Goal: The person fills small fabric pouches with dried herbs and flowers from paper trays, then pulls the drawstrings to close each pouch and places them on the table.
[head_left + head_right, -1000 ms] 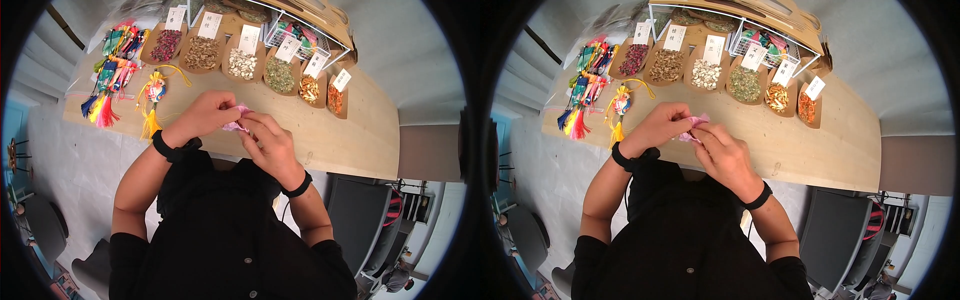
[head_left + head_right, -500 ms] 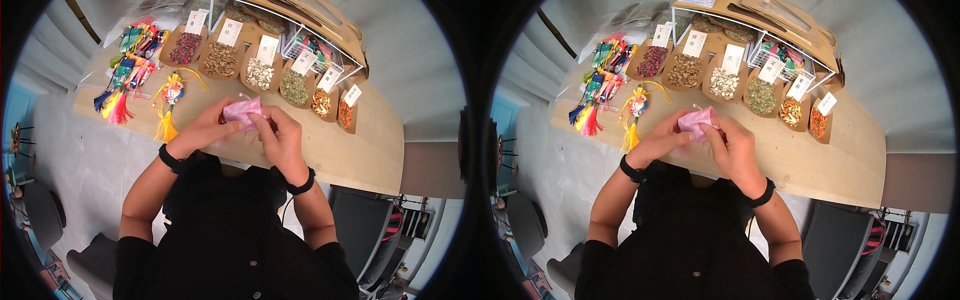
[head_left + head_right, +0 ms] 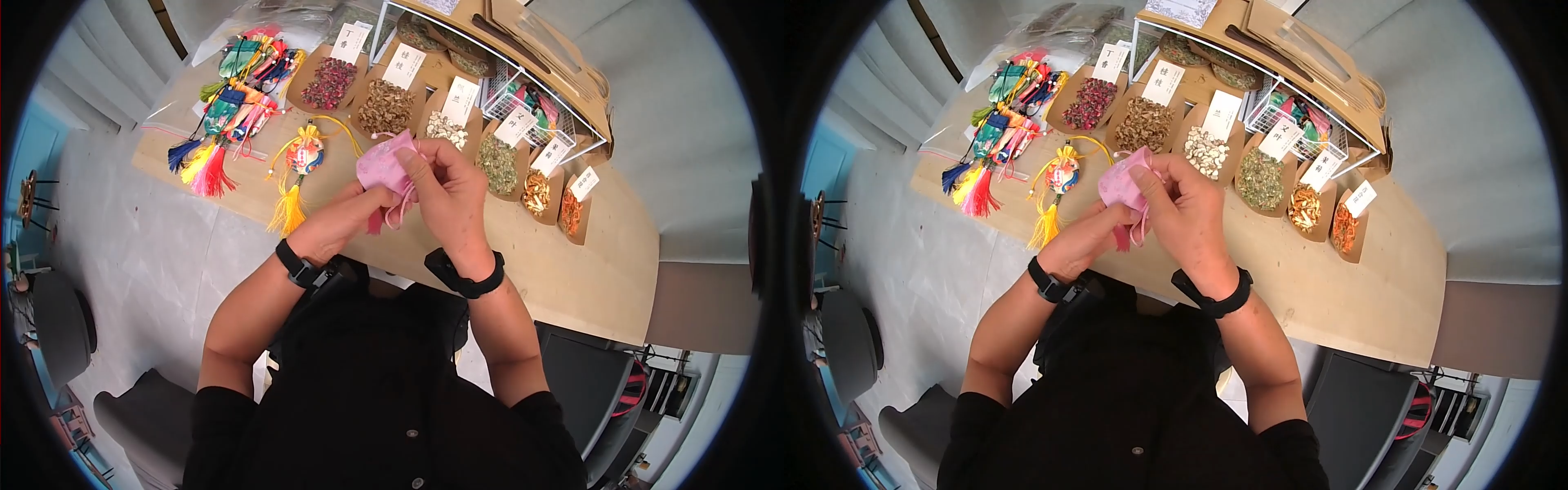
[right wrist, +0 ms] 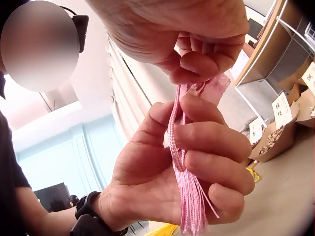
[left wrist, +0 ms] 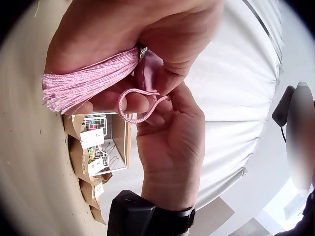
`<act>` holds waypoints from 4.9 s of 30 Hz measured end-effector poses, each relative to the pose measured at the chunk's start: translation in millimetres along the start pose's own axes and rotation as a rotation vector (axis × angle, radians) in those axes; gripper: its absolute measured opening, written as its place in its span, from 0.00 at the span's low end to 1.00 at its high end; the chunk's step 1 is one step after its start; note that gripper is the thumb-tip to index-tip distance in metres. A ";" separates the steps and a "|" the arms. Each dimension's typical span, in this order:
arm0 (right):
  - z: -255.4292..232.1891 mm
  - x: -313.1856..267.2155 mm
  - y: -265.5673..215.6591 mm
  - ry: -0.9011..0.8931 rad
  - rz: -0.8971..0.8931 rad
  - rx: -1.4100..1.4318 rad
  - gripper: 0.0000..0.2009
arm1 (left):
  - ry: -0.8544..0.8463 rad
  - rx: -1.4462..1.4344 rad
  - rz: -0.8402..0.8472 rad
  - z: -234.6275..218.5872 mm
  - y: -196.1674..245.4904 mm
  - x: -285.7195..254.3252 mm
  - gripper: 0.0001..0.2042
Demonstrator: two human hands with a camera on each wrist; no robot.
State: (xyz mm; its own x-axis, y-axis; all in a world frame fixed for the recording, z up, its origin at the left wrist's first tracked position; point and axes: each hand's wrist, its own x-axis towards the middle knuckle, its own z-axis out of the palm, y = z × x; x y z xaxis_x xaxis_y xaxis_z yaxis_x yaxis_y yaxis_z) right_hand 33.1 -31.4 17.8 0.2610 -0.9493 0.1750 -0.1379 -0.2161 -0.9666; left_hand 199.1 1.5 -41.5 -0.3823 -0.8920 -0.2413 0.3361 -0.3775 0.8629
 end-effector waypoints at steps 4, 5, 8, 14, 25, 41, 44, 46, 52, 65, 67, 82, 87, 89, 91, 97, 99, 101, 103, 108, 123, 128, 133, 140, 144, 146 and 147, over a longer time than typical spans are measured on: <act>3.3 7.9 6.4 -0.005 -0.027 -0.036 0.09 | 0.060 -0.195 0.104 2.3 -0.2 13.4 0.12; 4.6 10.0 5.6 -0.004 -0.009 -0.012 0.09 | 0.103 -0.273 0.104 12.7 10.9 10.4 0.12; 6.5 20.8 -1.3 0.019 0.008 0.029 0.09 | 0.126 -0.311 0.144 22.7 24.8 5.4 0.14; 12.4 52.7 27.5 0.045 -0.024 0.136 0.08 | 0.179 -0.098 0.108 -6.1 16.7 29.7 0.10; 6.4 92.0 58.7 0.090 0.175 0.009 0.10 | 0.450 0.612 0.343 -46.1 62.3 49.1 0.15; 7.0 115.9 96.9 0.065 0.185 0.002 0.14 | 0.667 1.585 0.583 -40.5 101.3 75.3 0.14; 7.3 119.1 93.9 0.049 0.242 0.020 0.14 | 0.664 1.644 0.672 -38.0 108.7 80.1 0.14; 3.7 121.3 92.1 0.027 0.206 -0.033 0.14 | 0.650 1.672 0.727 -38.4 110.7 83.4 0.14; 0.8 124.0 93.3 0.068 0.153 -0.045 0.13 | 0.661 1.612 0.754 -32.2 113.5 89.4 0.14; -5.2 128.3 98.8 0.080 0.260 0.009 0.14 | 0.656 1.332 0.530 -35.6 103.7 98.3 0.15; -5.7 129.1 103.3 0.052 0.284 0.111 0.14 | 0.640 1.315 0.457 -31.0 103.3 95.9 0.15; -4.9 123.3 93.4 0.021 0.473 0.447 0.08 | 0.684 1.407 0.394 -43.1 103.1 90.0 0.16; -0.1 121.7 95.7 0.054 0.503 0.539 0.08 | 0.716 1.496 0.423 -46.7 97.3 94.4 0.17; -4.6 122.1 96.5 0.055 0.512 0.622 0.08 | 0.686 1.435 0.404 -42.7 95.5 95.0 0.17; -9.8 125.1 101.1 -0.005 0.498 0.694 0.09 | 0.650 1.344 0.380 -37.9 96.7 95.4 0.16; -13.7 127.4 88.4 -0.136 0.510 0.744 0.12 | 0.599 1.182 0.388 -48.6 95.9 103.5 0.17; -12.4 127.3 88.0 -0.148 0.523 0.747 0.12 | 0.629 1.258 0.408 -40.8 101.6 99.6 0.17; -9.5 125.0 84.8 -0.130 0.527 0.745 0.10 | 0.645 1.308 0.412 -35.9 104.3 96.9 0.17; -9.2 125.1 83.7 -0.114 0.521 0.750 0.09 | 0.646 1.335 0.402 -35.4 104.8 95.7 0.17; -7.9 125.6 89.9 -0.130 0.523 0.779 0.08 | 0.684 1.210 0.367 -34.0 105.1 95.6 0.19; -7.4 125.8 87.5 -0.195 0.547 0.854 0.07 | 0.654 1.212 0.371 -36.9 92.9 103.0 0.20; -6.3 127.7 102.8 -0.152 0.601 0.867 0.08 | 0.710 1.183 0.411 -42.4 106.7 100.1 0.19; -2.9 124.9 92.4 -0.132 0.550 0.845 0.08 | 0.682 1.188 0.458 -41.8 103.3 98.7 0.19; -3.7 124.9 93.6 -0.272 0.533 0.929 0.10 | 0.567 1.197 0.367 -37.2 91.0 98.3 0.16; -1.8 123.3 88.6 -0.161 0.535 0.856 0.09 | 0.659 1.181 0.433 -35.8 100.1 96.4 0.17; 1.9 119.8 77.1 -0.112 0.520 0.809 0.10 | 0.679 1.126 0.421 -35.8 100.9 95.7 0.17; 1.6 119.7 78.7 -0.106 0.522 0.816 0.10 | 0.663 1.134 0.403 -35.9 100.6 94.8 0.17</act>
State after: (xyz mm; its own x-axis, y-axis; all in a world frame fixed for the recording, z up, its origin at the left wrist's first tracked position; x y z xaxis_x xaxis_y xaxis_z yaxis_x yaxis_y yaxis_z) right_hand 55.0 -161.6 -37.6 0.4452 -0.8467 -0.2913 0.4334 0.4884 -0.7574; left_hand 227.6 -130.0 6.5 0.1600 -0.9618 0.2220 -0.6789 0.0560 0.7321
